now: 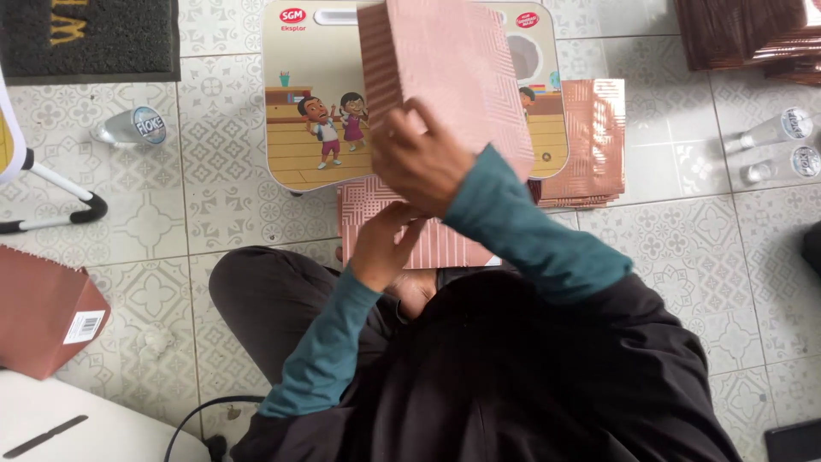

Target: Folding a flat cardboard sheet into a box shape on a small table.

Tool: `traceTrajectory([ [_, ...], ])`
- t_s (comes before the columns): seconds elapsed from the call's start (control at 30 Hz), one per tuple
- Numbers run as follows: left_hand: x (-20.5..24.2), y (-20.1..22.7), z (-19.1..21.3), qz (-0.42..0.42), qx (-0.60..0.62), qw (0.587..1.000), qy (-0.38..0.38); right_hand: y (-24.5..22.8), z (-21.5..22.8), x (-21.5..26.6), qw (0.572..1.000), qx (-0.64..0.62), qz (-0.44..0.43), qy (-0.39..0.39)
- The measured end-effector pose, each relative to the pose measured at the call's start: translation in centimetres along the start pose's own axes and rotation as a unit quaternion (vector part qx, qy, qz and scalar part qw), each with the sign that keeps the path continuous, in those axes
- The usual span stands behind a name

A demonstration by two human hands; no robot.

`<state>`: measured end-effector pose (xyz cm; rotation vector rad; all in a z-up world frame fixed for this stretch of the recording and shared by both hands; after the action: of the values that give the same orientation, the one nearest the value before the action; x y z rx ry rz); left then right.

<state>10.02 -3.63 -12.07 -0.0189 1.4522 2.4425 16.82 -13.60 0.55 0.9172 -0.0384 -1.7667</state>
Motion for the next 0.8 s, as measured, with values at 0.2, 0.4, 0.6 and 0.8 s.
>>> traceTrajectory([
  [0.2,1.9,-1.1,6.4,0.113,-0.153,0.981,0.032,-3.4,-0.2,1.0,0.973,-0.209,-0.093,0.032],
  [0.4,-2.6,-0.3,7.7,-0.04,-0.18,0.979,0.091,5.7,8.8,13.3,0.886,-0.335,-0.319,0.04],
  [0.6,-5.8,-4.1,3.7,-0.11,-0.162,0.977,0.089,3.3,1.0,21.7,0.792,-0.451,-0.41,0.026],
  [0.8,-9.0,-5.4,5.1,-0.114,-0.17,0.966,0.157,4.4,-2.5,19.1,0.865,-0.29,-0.403,0.073],
])
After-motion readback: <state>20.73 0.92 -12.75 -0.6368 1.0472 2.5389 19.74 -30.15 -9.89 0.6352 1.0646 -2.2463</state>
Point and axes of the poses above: each hand's wrist, its own x-axis away from the middle knuckle, its own z-axis out of the back of the hand, y = z × x, the point moved 3 cm from there along -x, towards the middle knuckle, and after that the axes turned 8 degrees about z, right-handed, at the moved point
